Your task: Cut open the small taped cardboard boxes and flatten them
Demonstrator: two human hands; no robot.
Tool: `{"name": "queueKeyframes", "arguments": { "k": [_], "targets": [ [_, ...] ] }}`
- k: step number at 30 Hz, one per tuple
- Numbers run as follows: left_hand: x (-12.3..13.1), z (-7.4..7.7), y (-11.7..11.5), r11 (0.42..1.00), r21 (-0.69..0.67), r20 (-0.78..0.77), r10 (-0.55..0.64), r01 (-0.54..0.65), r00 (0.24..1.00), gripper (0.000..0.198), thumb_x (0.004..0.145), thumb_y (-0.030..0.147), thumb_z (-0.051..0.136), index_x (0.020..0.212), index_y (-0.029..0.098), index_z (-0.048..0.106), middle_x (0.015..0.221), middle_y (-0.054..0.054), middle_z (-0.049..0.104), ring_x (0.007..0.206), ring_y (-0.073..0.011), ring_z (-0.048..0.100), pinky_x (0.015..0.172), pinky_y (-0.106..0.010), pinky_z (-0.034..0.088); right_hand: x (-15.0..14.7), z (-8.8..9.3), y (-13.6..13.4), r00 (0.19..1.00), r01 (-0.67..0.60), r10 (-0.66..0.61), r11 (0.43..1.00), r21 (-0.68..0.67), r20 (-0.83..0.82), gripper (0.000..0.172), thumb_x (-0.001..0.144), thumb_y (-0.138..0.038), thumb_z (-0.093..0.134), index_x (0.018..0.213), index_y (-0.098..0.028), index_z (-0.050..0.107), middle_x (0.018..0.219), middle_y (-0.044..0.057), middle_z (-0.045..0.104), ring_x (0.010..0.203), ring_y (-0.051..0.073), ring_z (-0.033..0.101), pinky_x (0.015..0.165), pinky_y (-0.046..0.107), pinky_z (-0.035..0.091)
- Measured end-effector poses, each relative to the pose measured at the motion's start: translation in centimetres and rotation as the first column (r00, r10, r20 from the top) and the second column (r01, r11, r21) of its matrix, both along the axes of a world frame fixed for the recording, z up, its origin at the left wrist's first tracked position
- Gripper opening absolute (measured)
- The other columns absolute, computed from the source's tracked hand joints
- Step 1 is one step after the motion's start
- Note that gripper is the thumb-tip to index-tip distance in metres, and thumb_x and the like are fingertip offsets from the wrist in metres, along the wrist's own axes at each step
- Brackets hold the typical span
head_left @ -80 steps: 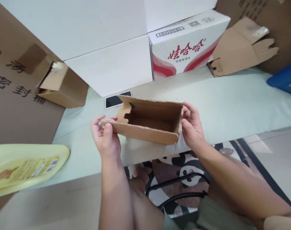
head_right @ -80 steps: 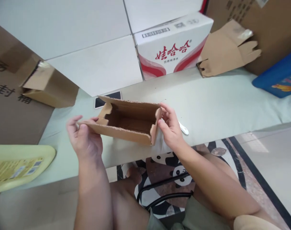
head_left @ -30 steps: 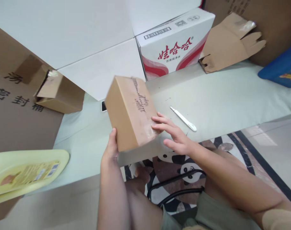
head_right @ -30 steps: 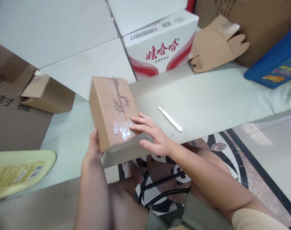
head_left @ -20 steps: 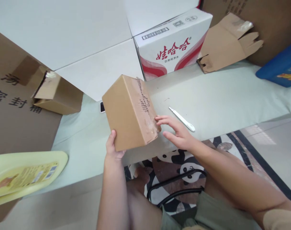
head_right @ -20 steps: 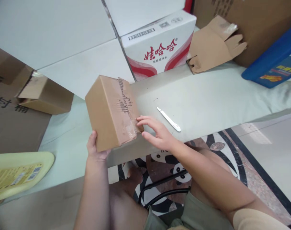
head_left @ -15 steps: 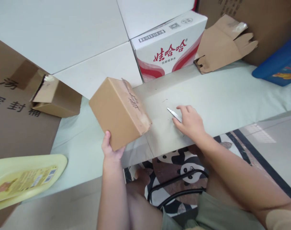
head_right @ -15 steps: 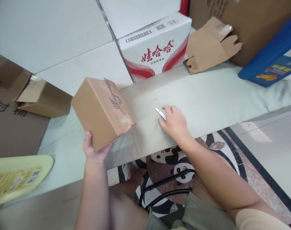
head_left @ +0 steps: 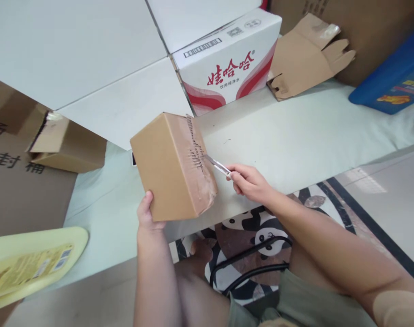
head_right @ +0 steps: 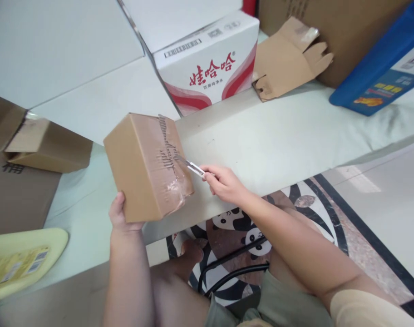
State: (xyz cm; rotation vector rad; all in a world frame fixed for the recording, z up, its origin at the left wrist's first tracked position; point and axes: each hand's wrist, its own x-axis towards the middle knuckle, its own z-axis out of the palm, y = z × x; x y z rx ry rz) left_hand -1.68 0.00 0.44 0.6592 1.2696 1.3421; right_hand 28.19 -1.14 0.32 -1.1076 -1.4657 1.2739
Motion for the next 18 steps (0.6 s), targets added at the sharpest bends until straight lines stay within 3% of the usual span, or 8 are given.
{"name": "queueKeyframes", "arguments": {
  "k": [3, 9, 18],
  "targets": [
    [0.2, 0.1, -0.1, 1.0, 0.006, -0.004, -0.007, 0.007, 1.0, 0.046, 0.057, 0.053, 0.087, 0.088, 0.021, 0.075, 0.087, -0.006, 0.077, 0.077, -0.0239, 0.072, 0.065, -0.034, 0.061, -0.7, -0.2, 0.0, 0.999, 0.014, -0.011, 0.998, 0.056, -0.043, 0.038, 0.097, -0.033, 0.043, 0.12, -0.017, 0.069, 0.07, -0.003, 0.059, 0.045, 0.006, 0.05, 0.049, 0.022, 0.042],
    [-0.5, -0.1, -0.4, 1.0, 0.024, -0.014, -0.01, 0.01, 1.0, 0.044, 0.059, 0.052, 0.084, 0.091, 0.023, 0.075, 0.087, -0.007, 0.077, 0.077, -0.0261, 0.072, 0.067, -0.038, 0.062, -1.2, -0.8, 0.3, 0.979, 0.181, -0.17, 0.979, 0.096, -0.108, 0.038, 0.098, -0.037, 0.046, 0.122, -0.018, 0.07, 0.082, 0.001, 0.064, 0.046, 0.006, 0.049, 0.046, 0.022, 0.043],
    [-1.4, -0.8, -0.6, 1.0, 0.023, -0.056, -0.014, 0.016, 0.998, 0.048, 0.065, 0.059, 0.08, 0.099, 0.024, 0.075, 0.094, -0.01, 0.077, 0.103, -0.0358, 0.072, 0.081, -0.046, 0.063, -1.0, -0.8, 0.2, 0.973, 0.153, -0.197, 0.94, 0.305, 0.121, 0.036, 0.098, -0.027, 0.048, 0.123, -0.022, 0.073, 0.078, 0.002, 0.067, 0.064, 0.014, 0.058, 0.066, 0.03, 0.051]
  ]
}}
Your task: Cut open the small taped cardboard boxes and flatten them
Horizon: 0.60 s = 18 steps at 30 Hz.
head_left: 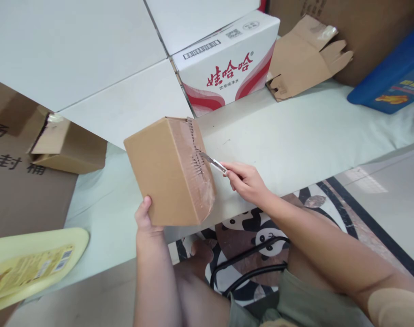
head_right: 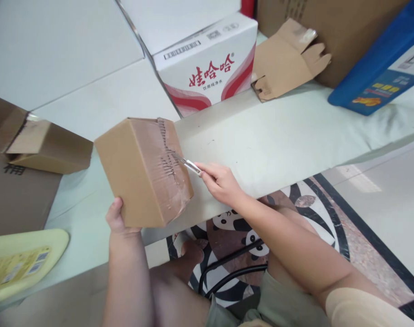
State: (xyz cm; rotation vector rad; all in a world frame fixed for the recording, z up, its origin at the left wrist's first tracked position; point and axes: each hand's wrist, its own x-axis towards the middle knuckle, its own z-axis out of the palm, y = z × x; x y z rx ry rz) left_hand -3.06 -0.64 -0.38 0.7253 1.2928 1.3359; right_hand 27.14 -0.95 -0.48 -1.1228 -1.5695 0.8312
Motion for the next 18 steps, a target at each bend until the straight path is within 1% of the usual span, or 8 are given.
{"name": "queueKeyframes", "arguments": {
  "k": [3, 7, 9, 11, 15, 18],
  "targets": [
    [0.21, 0.29, 0.09, 1.0, 0.025, -0.01, 0.014, -0.014, 1.0, 0.052, 0.065, 0.061, 0.079, 0.1, 0.023, 0.075, 0.094, -0.01, 0.077, 0.105, -0.035, 0.072, 0.082, -0.044, 0.063, -0.06, 0.06, -0.04, 0.999, -0.018, 0.016, 0.999, 0.03, 0.045, 0.036, 0.098, -0.025, 0.048, 0.123, -0.022, 0.073, 0.075, 0.001, 0.067, 0.066, 0.014, 0.06, 0.07, 0.031, 0.051],
    [0.3, 0.26, 0.09, 0.999, 0.035, -0.008, 0.025, -0.025, 1.0, 0.052, 0.062, 0.062, 0.08, 0.097, 0.024, 0.074, 0.092, -0.008, 0.077, 0.095, -0.0321, 0.074, 0.073, -0.04, 0.063, -0.27, 0.1, -0.1, 0.998, 0.054, -0.053, 0.998, 0.031, -0.02, 0.036, 0.099, -0.028, 0.045, 0.123, -0.021, 0.072, 0.084, 0.005, 0.069, 0.073, 0.016, 0.063, 0.071, 0.032, 0.052],
    [0.2, 0.07, 0.05, 1.0, 0.021, -0.009, 0.013, -0.012, 1.0, 0.05, 0.063, 0.062, 0.08, 0.096, 0.025, 0.074, 0.091, -0.008, 0.076, 0.093, -0.0319, 0.074, 0.071, -0.04, 0.063, -0.33, 0.08, -0.12, 0.998, 0.066, -0.066, 0.997, 0.025, -0.024, 0.036, 0.1, -0.029, 0.045, 0.123, -0.022, 0.072, 0.084, 0.005, 0.069, 0.075, 0.017, 0.064, 0.071, 0.033, 0.053],
    [0.06, -0.15, 0.01, 1.0, 0.009, -0.012, -0.002, 0.002, 1.0, 0.049, 0.064, 0.063, 0.078, 0.096, 0.026, 0.074, 0.091, -0.008, 0.076, 0.097, -0.0337, 0.073, 0.074, -0.043, 0.063, -0.32, 0.07, -0.15, 0.999, 0.049, -0.049, 0.998, 0.028, -0.003, 0.036, 0.099, -0.029, 0.045, 0.124, -0.023, 0.072, 0.084, 0.004, 0.069, 0.074, 0.017, 0.064, 0.072, 0.033, 0.053],
    [-0.04, -0.35, -0.01, 1.0, 0.012, -0.011, 0.007, -0.007, 1.0, 0.051, 0.065, 0.063, 0.077, 0.1, 0.027, 0.073, 0.094, -0.008, 0.076, 0.107, -0.0363, 0.071, 0.081, -0.046, 0.063, -0.25, 0.23, -0.33, 0.999, 0.035, -0.036, 0.997, 0.076, 0.015, 0.037, 0.1, -0.027, 0.044, 0.126, -0.023, 0.07, 0.084, 0.004, 0.071, 0.072, 0.017, 0.064, 0.073, 0.034, 0.054],
    [0.16, -0.25, 0.03, 1.0, 0.0, -0.014, -0.004, 0.004, 1.0, 0.051, 0.064, 0.062, 0.079, 0.099, 0.026, 0.073, 0.093, -0.01, 0.076, 0.107, -0.0375, 0.07, 0.082, -0.048, 0.063, -0.23, 0.49, -0.5, 0.999, 0.032, -0.034, 0.994, 0.108, 0.019, 0.037, 0.101, -0.027, 0.044, 0.126, -0.023, 0.07, 0.08, 0.003, 0.069, 0.071, 0.017, 0.063, 0.072, 0.033, 0.053]
  ]
}}
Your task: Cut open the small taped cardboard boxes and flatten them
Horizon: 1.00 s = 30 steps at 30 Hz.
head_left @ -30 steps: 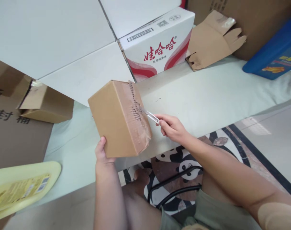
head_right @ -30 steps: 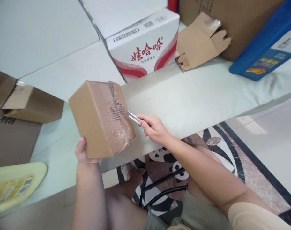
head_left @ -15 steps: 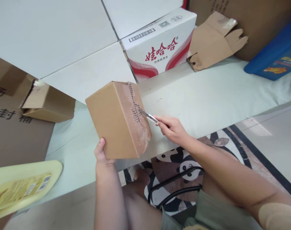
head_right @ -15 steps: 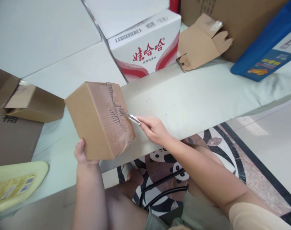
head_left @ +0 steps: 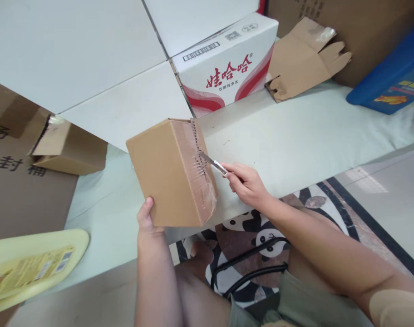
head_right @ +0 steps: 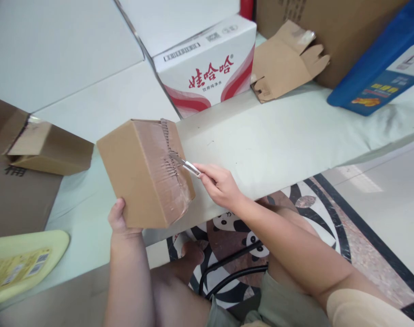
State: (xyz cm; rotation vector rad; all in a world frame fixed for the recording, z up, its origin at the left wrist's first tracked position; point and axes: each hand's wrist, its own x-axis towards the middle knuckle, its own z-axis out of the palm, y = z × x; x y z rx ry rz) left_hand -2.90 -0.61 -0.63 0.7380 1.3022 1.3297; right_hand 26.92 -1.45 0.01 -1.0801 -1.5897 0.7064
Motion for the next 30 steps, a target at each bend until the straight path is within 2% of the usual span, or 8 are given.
{"name": "queueKeyframes", "arguments": {
  "k": [5, 9, 16, 22, 27, 30],
  "targets": [
    [0.34, 0.12, 0.05, 0.999, -0.043, 0.008, 0.008, -0.008, 1.0, 0.053, 0.06, 0.06, 0.082, 0.097, 0.023, 0.074, 0.093, -0.01, 0.077, 0.098, -0.0361, 0.072, 0.077, -0.046, 0.064, 0.0, 0.07, -0.02, 1.0, -0.001, 0.0, 1.0, 0.024, 0.031, 0.036, 0.101, -0.027, 0.045, 0.126, -0.022, 0.07, 0.074, 0.002, 0.066, 0.069, 0.017, 0.061, 0.07, 0.032, 0.051],
    [0.43, 0.14, 0.05, 0.999, -0.039, 0.023, 0.016, -0.015, 1.0, 0.049, 0.063, 0.059, 0.081, 0.097, 0.024, 0.075, 0.093, -0.009, 0.077, 0.097, -0.0346, 0.073, 0.078, -0.045, 0.064, 0.09, -0.28, 0.14, 0.999, 0.007, -0.007, 1.0, 0.003, 0.053, 0.035, 0.1, -0.026, 0.047, 0.124, -0.021, 0.072, 0.075, 0.003, 0.065, 0.069, 0.016, 0.059, 0.068, 0.031, 0.05],
    [0.84, 0.71, 0.0, 0.999, -0.026, 0.058, 0.036, -0.034, 0.998, 0.047, 0.056, 0.054, 0.086, 0.091, 0.023, 0.076, 0.087, -0.006, 0.078, 0.077, -0.026, 0.073, 0.066, -0.036, 0.063, 0.08, -0.67, 0.17, 0.998, -0.038, 0.04, 0.999, -0.038, 0.058, 0.038, 0.1, -0.025, 0.046, 0.128, -0.023, 0.072, 0.082, 0.004, 0.069, 0.074, 0.017, 0.061, 0.072, 0.032, 0.051],
    [0.5, 0.4, 0.09, 1.0, 0.01, 0.106, 0.003, -0.004, 0.994, 0.046, 0.064, 0.051, 0.083, 0.098, 0.022, 0.075, 0.088, -0.006, 0.078, 0.078, -0.0249, 0.074, 0.068, -0.035, 0.063, 0.04, -0.74, 0.13, 0.997, -0.046, 0.047, 0.999, -0.019, 0.057, 0.038, 0.1, -0.024, 0.046, 0.129, -0.02, 0.072, 0.079, 0.004, 0.067, 0.073, 0.017, 0.061, 0.071, 0.031, 0.05],
    [0.57, 0.37, 0.17, 1.0, 0.023, 0.139, 0.001, -0.004, 0.99, 0.047, 0.058, 0.049, 0.088, 0.093, 0.02, 0.075, 0.086, -0.006, 0.079, 0.075, -0.0242, 0.074, 0.064, -0.032, 0.062, 0.04, -0.81, 0.1, 0.997, -0.031, 0.032, 0.999, -0.013, 0.071, 0.037, 0.101, -0.024, 0.046, 0.127, -0.023, 0.072, 0.08, 0.003, 0.068, 0.072, 0.016, 0.061, 0.07, 0.029, 0.049],
    [0.58, 0.4, 0.17, 0.999, 0.037, 0.134, -0.01, 0.005, 0.991, 0.045, 0.061, 0.049, 0.087, 0.094, 0.02, 0.075, 0.087, -0.007, 0.079, 0.076, -0.025, 0.074, 0.066, -0.033, 0.063, 0.07, -0.73, 0.09, 0.996, -0.031, 0.032, 0.999, -0.017, 0.078, 0.038, 0.101, -0.025, 0.045, 0.127, -0.024, 0.072, 0.079, 0.003, 0.068, 0.072, 0.016, 0.061, 0.07, 0.029, 0.049]
  ]
}}
